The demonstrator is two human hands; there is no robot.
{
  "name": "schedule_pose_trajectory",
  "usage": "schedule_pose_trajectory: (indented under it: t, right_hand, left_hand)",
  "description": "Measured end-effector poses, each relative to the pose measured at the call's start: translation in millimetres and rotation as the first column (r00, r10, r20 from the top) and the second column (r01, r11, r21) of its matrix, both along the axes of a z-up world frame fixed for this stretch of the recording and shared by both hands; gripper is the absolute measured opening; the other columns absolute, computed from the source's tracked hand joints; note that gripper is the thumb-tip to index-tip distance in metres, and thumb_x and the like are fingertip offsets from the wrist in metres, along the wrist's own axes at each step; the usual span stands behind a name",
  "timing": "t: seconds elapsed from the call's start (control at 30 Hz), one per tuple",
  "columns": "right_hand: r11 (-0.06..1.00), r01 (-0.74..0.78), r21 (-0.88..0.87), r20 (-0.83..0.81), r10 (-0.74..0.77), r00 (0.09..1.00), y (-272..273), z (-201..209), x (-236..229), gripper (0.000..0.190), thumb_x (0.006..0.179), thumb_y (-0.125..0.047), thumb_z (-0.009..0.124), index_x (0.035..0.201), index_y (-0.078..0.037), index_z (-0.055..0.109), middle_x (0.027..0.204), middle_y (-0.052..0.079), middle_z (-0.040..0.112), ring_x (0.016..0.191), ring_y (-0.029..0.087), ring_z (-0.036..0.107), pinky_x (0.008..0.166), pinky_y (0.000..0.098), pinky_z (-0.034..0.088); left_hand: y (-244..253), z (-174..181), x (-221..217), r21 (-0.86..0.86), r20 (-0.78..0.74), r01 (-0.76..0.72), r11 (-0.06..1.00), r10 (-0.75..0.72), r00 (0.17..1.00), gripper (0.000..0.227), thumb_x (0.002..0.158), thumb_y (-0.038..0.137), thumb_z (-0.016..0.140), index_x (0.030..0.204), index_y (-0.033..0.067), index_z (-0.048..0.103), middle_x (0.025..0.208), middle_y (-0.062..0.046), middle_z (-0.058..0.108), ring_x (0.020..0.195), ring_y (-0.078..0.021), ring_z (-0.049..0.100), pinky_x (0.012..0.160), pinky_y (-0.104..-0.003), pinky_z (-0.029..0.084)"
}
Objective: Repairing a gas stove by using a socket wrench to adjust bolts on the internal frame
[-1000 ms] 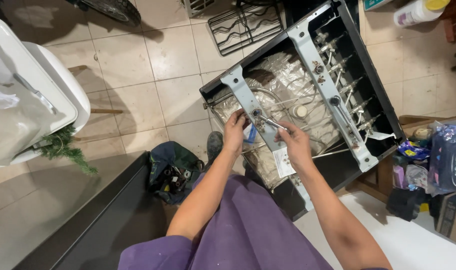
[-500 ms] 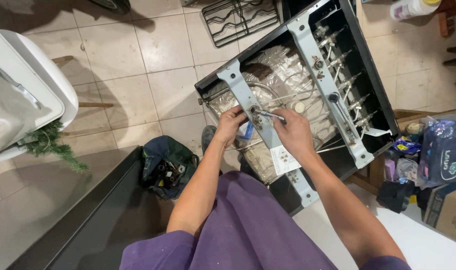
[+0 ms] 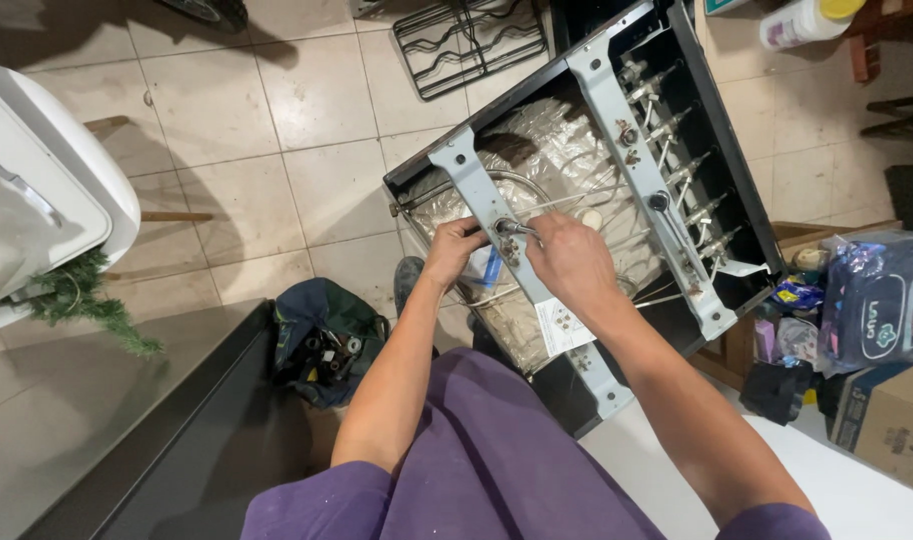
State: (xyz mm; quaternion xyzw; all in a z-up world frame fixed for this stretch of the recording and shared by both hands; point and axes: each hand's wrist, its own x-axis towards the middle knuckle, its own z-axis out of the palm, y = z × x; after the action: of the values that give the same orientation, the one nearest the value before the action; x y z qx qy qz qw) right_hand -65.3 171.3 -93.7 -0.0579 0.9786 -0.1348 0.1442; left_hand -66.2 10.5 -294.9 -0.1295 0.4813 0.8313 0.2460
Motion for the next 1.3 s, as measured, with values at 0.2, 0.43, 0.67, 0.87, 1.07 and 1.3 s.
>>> schedule_pose_trajectory:
  t: [0.2, 0.43, 0.67, 0.87, 1.07, 1.3]
  right_hand:
    - [0.972, 0.159, -0.172, 0.062, -0.15, 0.987, 4.7, 55.0, 2.2, 0.024, 0.096, -0.024, 0.065, 0.115, -0.011, 0.075, 0.099, 0.014, 0.074, 0.1, 0.037, 0.072, 0.085, 0.0468, 0.058]
    - [0.633, 0.608, -0.48, 0.303, -0.53, 0.792, 24.5, 62.7, 27.2, 0.024, 0.098, -0.017, 0.067, 0.118, -0.011, 0.077, 0.07, 0.007, 0.07, 0.067, 0.013, 0.068, 0.07, 0.0293, 0.054]
    - [0.466, 0.624, -0.627, 0.359, -0.538, 0.762, 30.2, 28.9, 38.1, 0.024, 0.098, -0.009, 0.066, 0.119, -0.002, 0.075, 0.071, 0.011, 0.068, 0.069, 0.015, 0.067, 0.07, 0.0286, 0.055]
    - [0.697, 0.471, -0.541, 0.168, -0.46, 0.872, 20.8, 28.0, 25.2, 0.022, 0.1, -0.016, 0.069, 0.119, -0.01, 0.077, 0.102, 0.013, 0.077, 0.086, 0.024, 0.076, 0.076, 0.0394, 0.058]
    - [0.94, 0.101, -0.326, -0.164, -0.162, 0.973, 18.4, 6.9, 7.9, 0.015, 0.094, -0.016, 0.076, 0.108, -0.016, 0.077, 0.09, 0.004, 0.074, 0.084, 0.024, 0.073, 0.074, 0.0355, 0.059]
    - [0.891, 0.166, -0.423, -0.141, -0.246, 0.959, 20.0, 11.2, 0.0, 0.014, 0.092, -0.016, 0.08, 0.104, -0.013, 0.075, 0.092, 0.01, 0.072, 0.089, 0.033, 0.072, 0.079, 0.0427, 0.057]
  left_hand:
    - [-5.8, 20.6, -2.5, 0.03, 0.04, -0.002, 1.0, 0.001, 0.999, 0.032, 0.082, 0.007, 0.089, 0.113, 0.0086, 0.08, 0.102, -0.006, 0.078, 0.094, -0.0098, 0.069, 0.089, -0.03, 0.059]
    - [-5.1, 22.0, -3.9, -0.025, 0.018, 0.016, 1.0, -0.015, 1.0, 0.033, 0.08, 0.008, 0.091, 0.11, 0.0108, 0.081, 0.1, -0.005, 0.079, 0.094, -0.0092, 0.069, 0.089, -0.03, 0.059]
    - [-3.3, 22.6, -1.2, -0.057, 0.032, 0.023, 0.998, -0.021, 0.999, 0.031, 0.079, 0.008, 0.091, 0.109, 0.0119, 0.081, 0.099, -0.005, 0.079, 0.093, -0.0079, 0.069, 0.089, -0.03, 0.059]
    - [-2.1, 19.4, -1.6, -0.08, -0.019, -0.007, 0.997, 0.005, 1.0, 0.026, 0.082, 0.009, 0.089, 0.108, 0.01, 0.081, 0.099, -0.006, 0.079, 0.094, -0.0089, 0.067, 0.088, -0.031, 0.058]
    - [-0.9, 18.7, 0.2, -0.11, -0.08, -0.019, 0.994, 0.01, 0.997, 0.022, 0.087, 0.008, 0.084, 0.108, 0.0089, 0.081, 0.1, -0.007, 0.079, 0.096, -0.009, 0.065, 0.088, -0.032, 0.058]
    - [-7.2, 31.1, 0.1, -0.097, -0.043, -0.013, 0.995, 0.009, 0.999, 0.023, 0.089, 0.011, 0.082, 0.112, 0.0093, 0.08, 0.099, -0.007, 0.079, 0.094, -0.0076, 0.065, 0.089, -0.031, 0.057]
